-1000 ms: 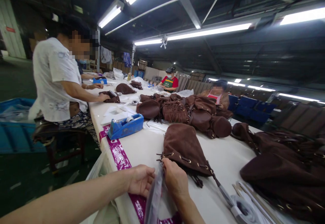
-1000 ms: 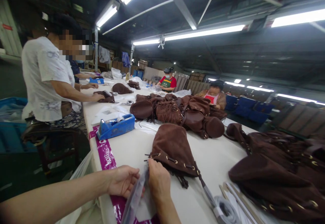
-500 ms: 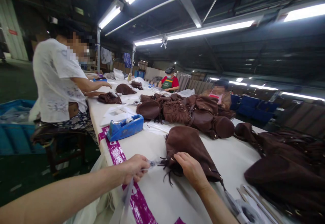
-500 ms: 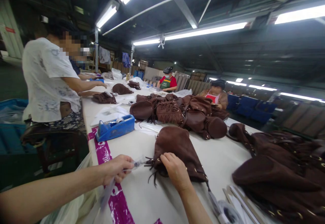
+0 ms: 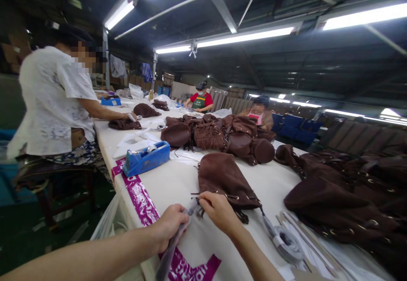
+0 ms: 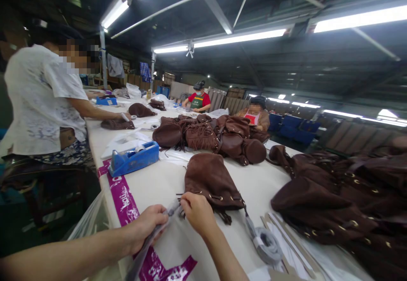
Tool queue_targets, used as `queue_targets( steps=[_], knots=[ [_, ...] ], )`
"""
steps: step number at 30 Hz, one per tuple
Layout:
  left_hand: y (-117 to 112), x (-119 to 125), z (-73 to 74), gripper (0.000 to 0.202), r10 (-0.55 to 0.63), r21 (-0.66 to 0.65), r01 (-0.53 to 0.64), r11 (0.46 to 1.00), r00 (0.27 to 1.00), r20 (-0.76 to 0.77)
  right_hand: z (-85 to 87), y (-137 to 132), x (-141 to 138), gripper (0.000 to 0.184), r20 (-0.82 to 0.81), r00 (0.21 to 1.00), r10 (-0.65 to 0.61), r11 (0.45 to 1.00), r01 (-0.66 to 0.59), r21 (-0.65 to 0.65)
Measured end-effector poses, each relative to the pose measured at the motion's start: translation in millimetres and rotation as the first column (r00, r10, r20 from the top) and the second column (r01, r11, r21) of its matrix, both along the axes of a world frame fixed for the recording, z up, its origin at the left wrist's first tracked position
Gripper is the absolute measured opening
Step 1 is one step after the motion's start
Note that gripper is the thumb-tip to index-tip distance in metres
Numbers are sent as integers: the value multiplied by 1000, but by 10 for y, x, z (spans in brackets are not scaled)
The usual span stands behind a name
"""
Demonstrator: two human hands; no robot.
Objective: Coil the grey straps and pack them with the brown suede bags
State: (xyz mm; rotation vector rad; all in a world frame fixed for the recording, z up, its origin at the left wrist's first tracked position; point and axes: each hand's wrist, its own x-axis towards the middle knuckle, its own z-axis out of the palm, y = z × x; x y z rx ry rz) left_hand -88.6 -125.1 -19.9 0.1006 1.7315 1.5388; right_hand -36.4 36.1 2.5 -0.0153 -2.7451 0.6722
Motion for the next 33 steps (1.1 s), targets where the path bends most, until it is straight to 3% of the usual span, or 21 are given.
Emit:
queue_targets(
  steps=[6,9,11,13,15,21,25,29,31,33],
  knots=[
    [-19,-22,18,14,26,-10,-26,1000,999,-26,107,30,-319,12,87,994,65,986,-77,149],
    [9,-132,22,5,-41,96,29,995,990,133,157,66,-374,14,94,993,76,969,-96,226],
    [58,-259,1,18,-138,168,89,982,940,312,182,74,-381,18,83,995,58,954,-80,290],
    [133,-398,-53,41,-217,227,125,966,868,446,195,75,-393,20,71,996,47,932,-69,357],
    [223,-518,-137,52,-257,268,134,954,826,502,190,85,-427,18,69,996,53,909,-77,409],
    [434,-696,-321,38,-249,297,99,950,814,524,91,230,-622,17,98,993,69,884,-107,455],
    [537,-830,-274,23,-173,240,59,969,855,489,54,308,-640,18,67,995,81,898,-101,429],
    [646,-832,-212,12,-131,199,48,979,894,429,50,326,-406,20,-45,999,28,924,-9,383],
    [673,-685,-186,8,-116,208,38,977,917,381,22,312,-160,18,-143,986,-84,965,117,237],
    [678,-429,-158,7,-112,237,32,971,937,332,-47,275,157,22,-140,966,-219,976,216,-35]
  ],
)
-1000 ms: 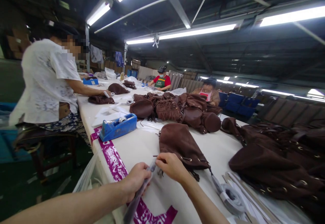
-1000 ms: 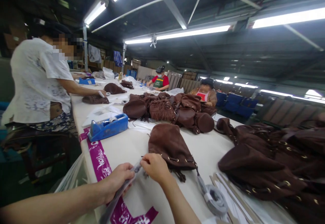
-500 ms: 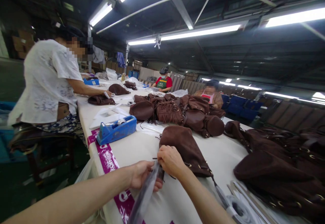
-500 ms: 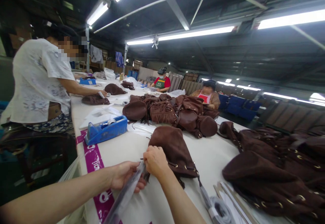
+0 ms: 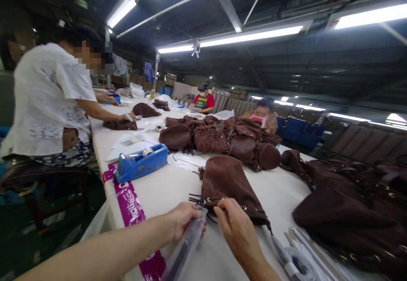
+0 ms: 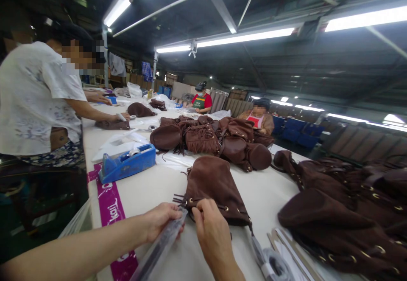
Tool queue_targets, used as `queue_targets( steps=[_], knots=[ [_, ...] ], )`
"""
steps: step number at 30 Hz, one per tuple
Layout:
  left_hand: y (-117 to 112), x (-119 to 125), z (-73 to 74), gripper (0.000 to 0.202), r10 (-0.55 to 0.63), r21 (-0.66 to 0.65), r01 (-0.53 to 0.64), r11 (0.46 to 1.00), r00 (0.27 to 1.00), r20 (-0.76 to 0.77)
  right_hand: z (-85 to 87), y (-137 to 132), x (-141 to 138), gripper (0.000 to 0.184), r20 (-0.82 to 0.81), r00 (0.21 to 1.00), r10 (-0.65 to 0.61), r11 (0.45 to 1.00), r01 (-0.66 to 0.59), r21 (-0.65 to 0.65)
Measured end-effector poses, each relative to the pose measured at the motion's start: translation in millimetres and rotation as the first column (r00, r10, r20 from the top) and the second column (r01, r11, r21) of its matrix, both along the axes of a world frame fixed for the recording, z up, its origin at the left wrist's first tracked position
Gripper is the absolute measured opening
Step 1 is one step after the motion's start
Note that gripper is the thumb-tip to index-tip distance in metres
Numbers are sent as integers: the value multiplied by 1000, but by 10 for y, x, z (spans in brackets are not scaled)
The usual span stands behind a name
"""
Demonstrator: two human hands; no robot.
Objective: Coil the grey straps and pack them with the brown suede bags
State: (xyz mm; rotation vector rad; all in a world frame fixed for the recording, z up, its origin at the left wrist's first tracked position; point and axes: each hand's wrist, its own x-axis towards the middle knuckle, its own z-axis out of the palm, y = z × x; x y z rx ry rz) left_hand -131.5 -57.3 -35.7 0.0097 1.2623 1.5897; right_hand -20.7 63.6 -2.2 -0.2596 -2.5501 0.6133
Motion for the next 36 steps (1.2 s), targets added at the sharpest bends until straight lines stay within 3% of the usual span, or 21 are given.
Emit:
queue_targets(
  steps=[2,3,5,8,10,11,13,16,18,21,26,29,33,36],
  knots=[
    [-5,332,31,12,31,68,-27,997,998,-55,-107,-66,342,29,52,998,-19,949,34,-315],
    [-7,510,46,14,43,113,-35,993,997,-71,-167,-111,505,32,96,995,0,883,45,-466],
    [-9,847,73,18,52,196,-39,980,997,-62,-273,-218,785,42,171,984,47,697,90,-712],
    [-11,1211,86,23,54,222,-35,974,995,-80,-327,-391,1059,55,217,976,29,427,184,-885],
    [-24,1324,80,23,75,219,-43,975,987,-139,-283,-483,1163,54,212,977,-2,349,199,-916],
    [-37,1343,77,24,62,226,-26,974,986,-156,-249,-516,1202,51,202,979,-9,354,192,-916],
    [-73,1322,81,25,-26,250,55,967,993,-117,-185,-549,1267,45,189,982,-6,426,173,-888],
    [-119,1207,115,30,-203,207,184,961,976,75,-143,-530,1347,38,205,979,12,535,166,-828],
    [-116,1138,135,38,-212,125,193,973,963,166,-134,-498,1382,34,253,967,36,558,191,-808],
    [-62,1129,125,34,-131,52,125,991,984,120,-100,-467,1383,31,325,945,46,586,238,-775],
    [11,1278,60,25,-32,140,42,989,997,-71,-53,-453,1241,30,274,962,-16,567,235,-790],
    [-1,1302,50,26,-43,131,59,990,991,-123,-61,-430,1165,29,252,967,-31,554,227,-801],
    [-63,1256,100,31,-148,87,154,984,987,-70,-54,-385,1145,23,231,971,-65,588,224,-778],
    [-76,1233,151,35,-224,100,220,970,974,39,-59,-352,1118,19,248,967,-60,545,240,-803]
  ],
)
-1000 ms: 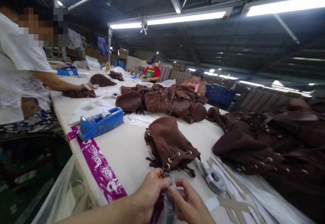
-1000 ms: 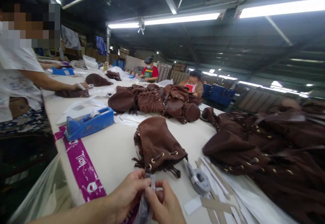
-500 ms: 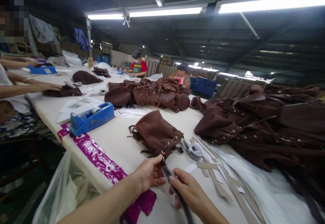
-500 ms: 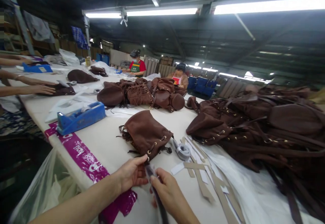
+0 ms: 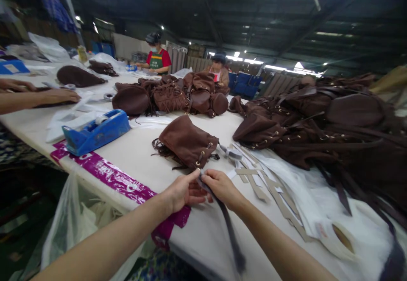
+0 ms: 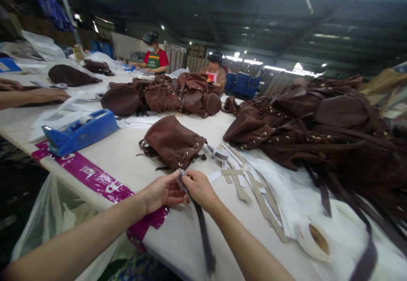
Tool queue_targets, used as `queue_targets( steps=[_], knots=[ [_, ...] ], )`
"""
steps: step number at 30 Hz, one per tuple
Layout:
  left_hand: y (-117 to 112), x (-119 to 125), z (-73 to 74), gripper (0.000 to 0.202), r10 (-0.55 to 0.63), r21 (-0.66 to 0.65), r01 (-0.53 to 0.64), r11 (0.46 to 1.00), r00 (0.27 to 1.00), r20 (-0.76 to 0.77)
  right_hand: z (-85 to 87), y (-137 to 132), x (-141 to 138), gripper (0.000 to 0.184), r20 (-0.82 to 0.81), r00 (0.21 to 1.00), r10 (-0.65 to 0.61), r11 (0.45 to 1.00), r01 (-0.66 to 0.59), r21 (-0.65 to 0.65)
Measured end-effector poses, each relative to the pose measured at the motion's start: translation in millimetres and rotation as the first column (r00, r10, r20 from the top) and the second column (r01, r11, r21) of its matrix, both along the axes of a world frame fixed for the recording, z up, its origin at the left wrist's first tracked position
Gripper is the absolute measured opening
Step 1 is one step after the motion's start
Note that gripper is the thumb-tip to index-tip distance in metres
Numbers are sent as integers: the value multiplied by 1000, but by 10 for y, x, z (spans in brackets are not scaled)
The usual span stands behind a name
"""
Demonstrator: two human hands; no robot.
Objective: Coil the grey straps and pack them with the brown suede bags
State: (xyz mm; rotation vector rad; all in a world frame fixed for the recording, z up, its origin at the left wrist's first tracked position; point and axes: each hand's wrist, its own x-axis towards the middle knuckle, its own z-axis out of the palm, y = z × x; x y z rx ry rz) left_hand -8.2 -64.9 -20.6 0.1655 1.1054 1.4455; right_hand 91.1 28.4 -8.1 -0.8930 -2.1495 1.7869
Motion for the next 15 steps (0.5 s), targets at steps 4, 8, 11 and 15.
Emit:
queue_targets(
  steps=[4,8,11,15],
  knots=[
    [79,16,15,36,28,-56,-24,998,996,84,-15,22,-108,15,54,997,-51,994,56,-96],
    [204,46,-17,32,140,-44,-139,989,990,35,68,10,-135,19,62,995,-73,965,86,-246],
    [294,23,-36,28,237,-26,-237,971,971,-9,162,4,44,33,35,999,-12,925,24,-379],
    [377,-74,-41,26,281,-2,-282,960,959,-41,133,-20,530,35,26,996,85,843,-58,-536]
  ],
)
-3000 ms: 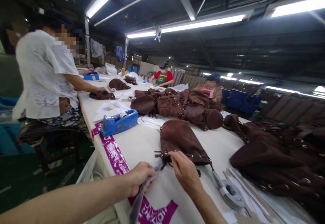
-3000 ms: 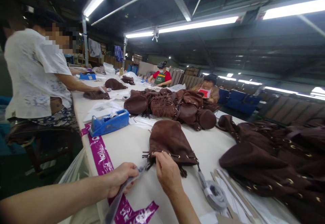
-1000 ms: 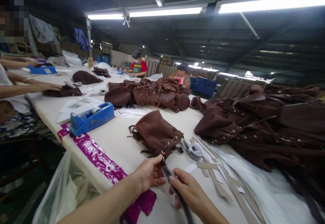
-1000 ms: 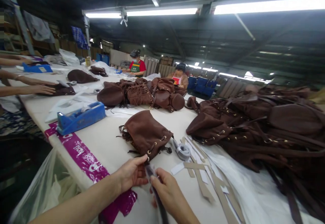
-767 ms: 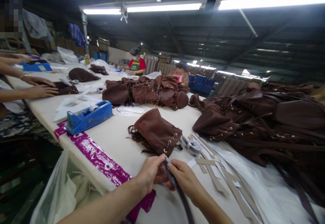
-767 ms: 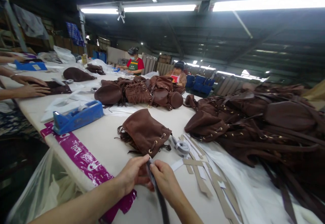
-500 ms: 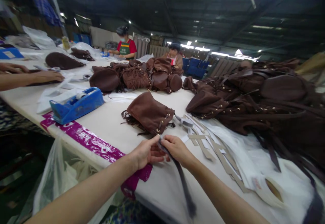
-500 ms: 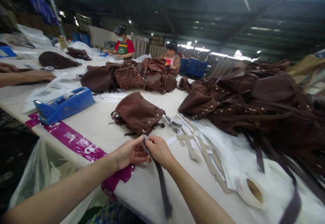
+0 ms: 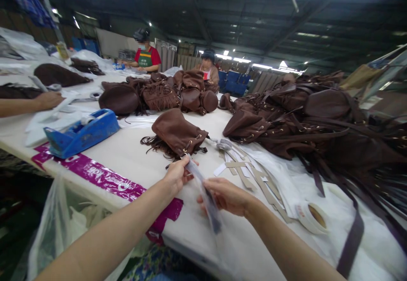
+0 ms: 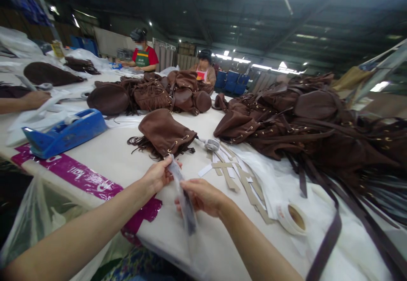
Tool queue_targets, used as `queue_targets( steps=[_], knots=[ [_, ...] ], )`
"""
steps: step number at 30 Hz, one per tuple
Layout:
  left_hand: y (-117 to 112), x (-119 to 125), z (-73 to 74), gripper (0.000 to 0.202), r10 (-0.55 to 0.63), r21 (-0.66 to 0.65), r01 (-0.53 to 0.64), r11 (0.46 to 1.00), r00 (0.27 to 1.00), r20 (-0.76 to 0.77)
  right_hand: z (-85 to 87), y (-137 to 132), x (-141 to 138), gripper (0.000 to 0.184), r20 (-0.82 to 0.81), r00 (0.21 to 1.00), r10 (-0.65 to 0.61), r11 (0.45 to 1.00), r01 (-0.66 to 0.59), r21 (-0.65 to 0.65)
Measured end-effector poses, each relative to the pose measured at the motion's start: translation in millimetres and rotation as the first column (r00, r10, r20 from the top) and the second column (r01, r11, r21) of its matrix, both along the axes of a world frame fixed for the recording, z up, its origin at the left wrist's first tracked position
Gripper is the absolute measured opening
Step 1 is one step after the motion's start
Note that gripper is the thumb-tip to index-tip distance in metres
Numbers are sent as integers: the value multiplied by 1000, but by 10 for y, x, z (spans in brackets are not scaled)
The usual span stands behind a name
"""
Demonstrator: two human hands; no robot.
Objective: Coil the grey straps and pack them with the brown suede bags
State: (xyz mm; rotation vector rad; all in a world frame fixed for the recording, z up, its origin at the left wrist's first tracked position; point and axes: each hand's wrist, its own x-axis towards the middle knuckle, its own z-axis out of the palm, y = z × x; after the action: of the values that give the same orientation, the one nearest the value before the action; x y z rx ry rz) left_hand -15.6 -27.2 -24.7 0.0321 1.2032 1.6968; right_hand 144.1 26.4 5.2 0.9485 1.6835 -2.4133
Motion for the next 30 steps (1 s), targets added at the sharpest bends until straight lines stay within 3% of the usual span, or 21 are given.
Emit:
queue_targets(
  steps=[5,10,19,22,24,26,27,29,30],
  knots=[
    [39,-97,-12,26,-34,-4,33,999,999,-3,-238,-96,556,34,-69,998,3,986,-14,-167],
    [47,-121,-31,27,-47,-4,47,999,999,-25,-329,-151,752,32,-34,998,-52,983,45,-177],
    [20,-161,0,24,-79,-68,75,995,995,-55,-159,-212,670,32,-320,947,-17,994,-17,-105],
    [-48,-161,44,28,-136,-97,131,987,990,-45,-28,-162,505,33,-423,905,-37,996,-2,-91],
    [-153,-179,122,39,-236,-148,220,964,966,-103,41,-111,385,33,-472,879,-69,996,34,-81],
    [-303,-193,243,45,-308,-230,234,945,872,-380,69,-49,282,33,-510,856,-87,996,60,-69],
    [-382,-189,315,44,-278,-236,168,957,761,-586,65,-15,240,33,-518,851,-84,996,61,-62],
    [-508,-148,453,25,-49,-41,27,999,450,-892,32,46,172,34,-521,852,-53,998,33,-48],
    [-539,-110,509,11,81,98,34,995,331,-940,9,69,145,36,-517,856,-35,999,16,-40]
  ],
)
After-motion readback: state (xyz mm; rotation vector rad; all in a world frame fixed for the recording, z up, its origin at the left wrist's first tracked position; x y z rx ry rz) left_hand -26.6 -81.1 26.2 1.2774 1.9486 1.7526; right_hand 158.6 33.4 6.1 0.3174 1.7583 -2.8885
